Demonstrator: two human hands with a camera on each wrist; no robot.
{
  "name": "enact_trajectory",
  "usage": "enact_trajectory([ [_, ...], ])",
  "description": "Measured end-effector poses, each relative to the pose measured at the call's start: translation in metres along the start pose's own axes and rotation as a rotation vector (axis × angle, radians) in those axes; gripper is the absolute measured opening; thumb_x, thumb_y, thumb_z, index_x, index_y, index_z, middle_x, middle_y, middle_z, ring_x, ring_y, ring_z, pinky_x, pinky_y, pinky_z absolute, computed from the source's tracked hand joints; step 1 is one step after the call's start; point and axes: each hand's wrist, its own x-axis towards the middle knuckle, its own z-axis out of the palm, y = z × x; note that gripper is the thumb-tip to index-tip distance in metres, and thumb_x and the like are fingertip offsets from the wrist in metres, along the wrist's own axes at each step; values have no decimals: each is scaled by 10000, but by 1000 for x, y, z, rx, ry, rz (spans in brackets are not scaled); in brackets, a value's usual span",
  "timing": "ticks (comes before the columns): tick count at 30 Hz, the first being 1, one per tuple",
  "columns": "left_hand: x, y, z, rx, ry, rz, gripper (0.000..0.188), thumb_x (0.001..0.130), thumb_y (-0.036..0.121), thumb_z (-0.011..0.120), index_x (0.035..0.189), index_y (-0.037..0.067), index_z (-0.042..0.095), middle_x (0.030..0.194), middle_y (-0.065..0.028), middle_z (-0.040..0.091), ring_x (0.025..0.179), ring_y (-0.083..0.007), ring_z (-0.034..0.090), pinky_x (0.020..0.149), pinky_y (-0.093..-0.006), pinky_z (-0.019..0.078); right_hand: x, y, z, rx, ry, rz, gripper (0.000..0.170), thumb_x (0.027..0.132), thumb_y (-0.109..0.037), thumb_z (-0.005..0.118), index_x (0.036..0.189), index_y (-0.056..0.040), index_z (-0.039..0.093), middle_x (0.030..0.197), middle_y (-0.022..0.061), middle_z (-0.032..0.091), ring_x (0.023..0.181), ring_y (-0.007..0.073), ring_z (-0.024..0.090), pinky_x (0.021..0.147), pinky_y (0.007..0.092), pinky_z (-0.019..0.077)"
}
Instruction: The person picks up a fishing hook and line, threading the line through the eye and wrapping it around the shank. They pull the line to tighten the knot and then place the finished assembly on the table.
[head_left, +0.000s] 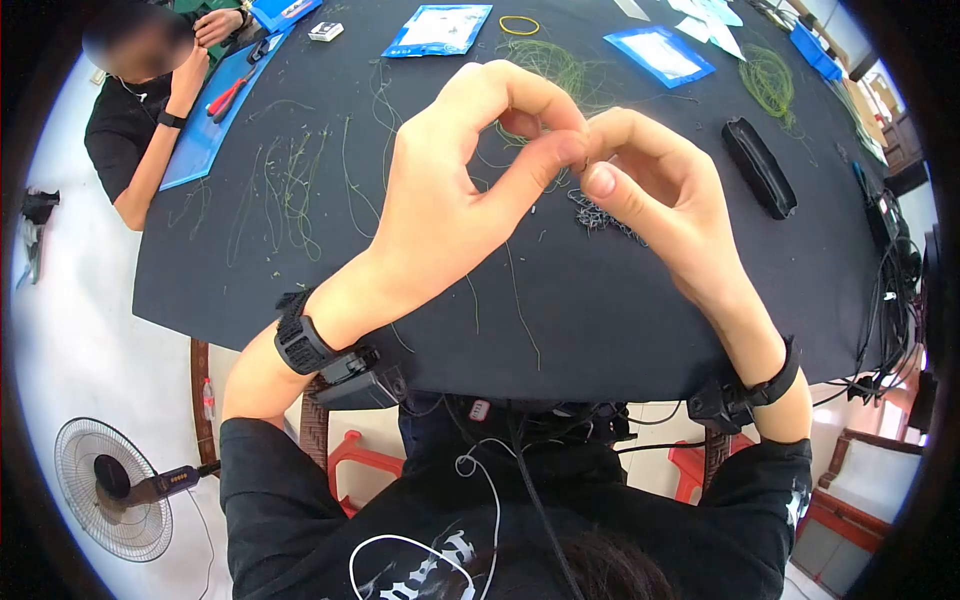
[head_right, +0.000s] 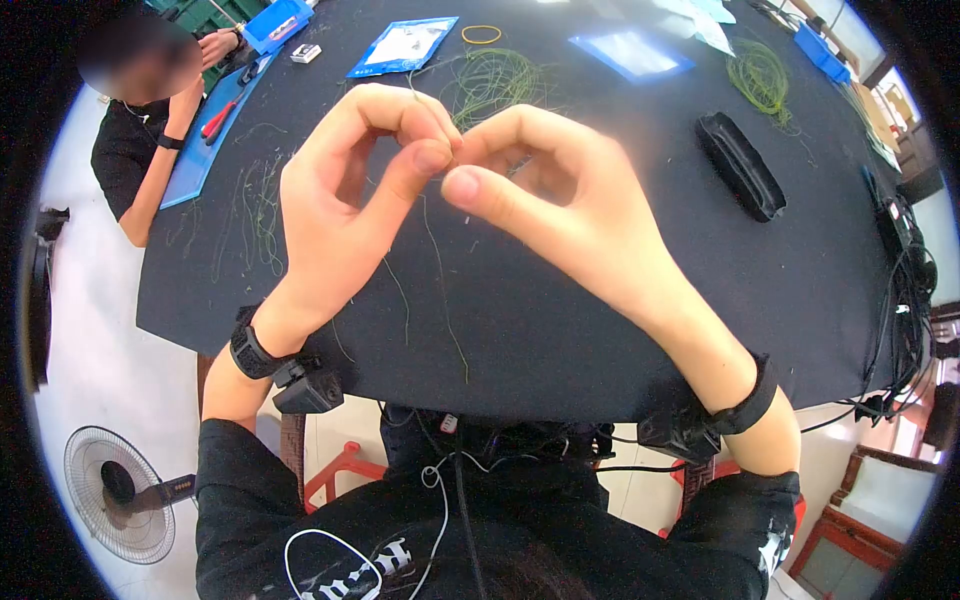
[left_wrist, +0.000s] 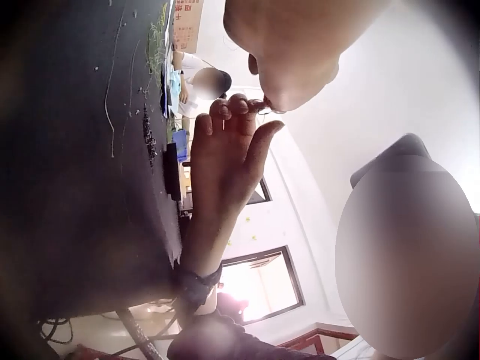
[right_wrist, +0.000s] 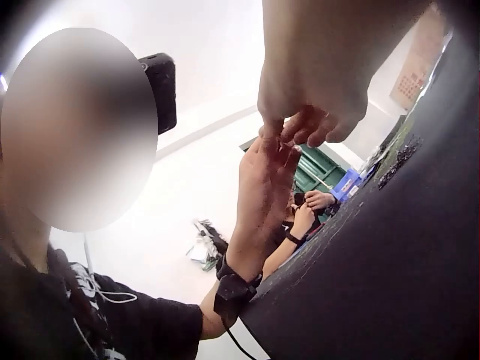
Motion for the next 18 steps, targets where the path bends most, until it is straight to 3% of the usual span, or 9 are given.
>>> enact_trajectory([
  [3,-1,0,2,42,-3,15,75,844,6,587,898,-14,538,883,-72,579,826,-130,538,783,-248,424,-1,1,3,95,31,72,195,835,-182,655,921,-13,608,835,1,602,712,40,518,631,194,419],
  [6,-2,-3,5,72,2,65,60,858,18,571,898,-10,537,880,-62,572,817,-121,527,776,-240,419,1,4,2,-15,88,-87,112,824,-111,644,854,-18,587,785,-4,576,689,53,506,599,209,412],
  [8,-6,-5,10,2,18,-38,69,887,61,547,907,-5,544,892,-44,572,817,-104,519,776,-229,414,3,-3,0,-330,104,-264,84,790,-51,635,806,-18,560,733,20,538,662,88,504,581,229,411],
  [9,-6,-4,9,0,19,-39,69,887,61,547,907,-5,544,892,-44,572,817,-104,519,776,-229,414,4,-6,-1,-331,102,-262,84,790,-51,635,806,-18,560,733,20,538,662,88,504,581,229,411],
  [11,-5,-2,8,-101,23,-260,110,912,103,523,914,-3,551,906,-26,577,825,-90,518,788,-220,409,7,-12,-4,-542,110,-302,87,753,-12,628,781,-11,545,701,52,506,641,121,509,582,241,420],
  [14,1,-16,-1,-137,130,-340,204,922,212,526,922,17,587,894,-10,586,842,-85,529,808,-239,415,10,-8,-22,-617,73,-225,69,803,-49,622,803,-24,558,831,-7,521,729,56,469,606,194,342],
  [15,4,-24,-6,-154,198,-353,186,898,186,549,933,13,610,861,-26,625,797,-82,556,733,-224,441,13,-2,-31,-657,87,-240,66,814,-51,613,815,-21,554,817,-14,524,735,53,472,612,192,345],
  [16,6,-33,-16,-95,222,-443,307,868,268,598,1014,-2,609,890,-31,634,815,-92,565,750,-245,445,17,4,-44,-667,95,-210,67,828,-67,608,829,-28,553,814,-13,528,751,57,481,638,191,359],
  [18,7,-76,-46,-256,342,-468,298,882,293,585,1016,28,614,930,-9,600,868,-131,552,855,-279,425,23,12,-69,-511,82,-80,83,848,-118,611,829,-56,560,857,-2,530,769,65,487,722,209,384],
])
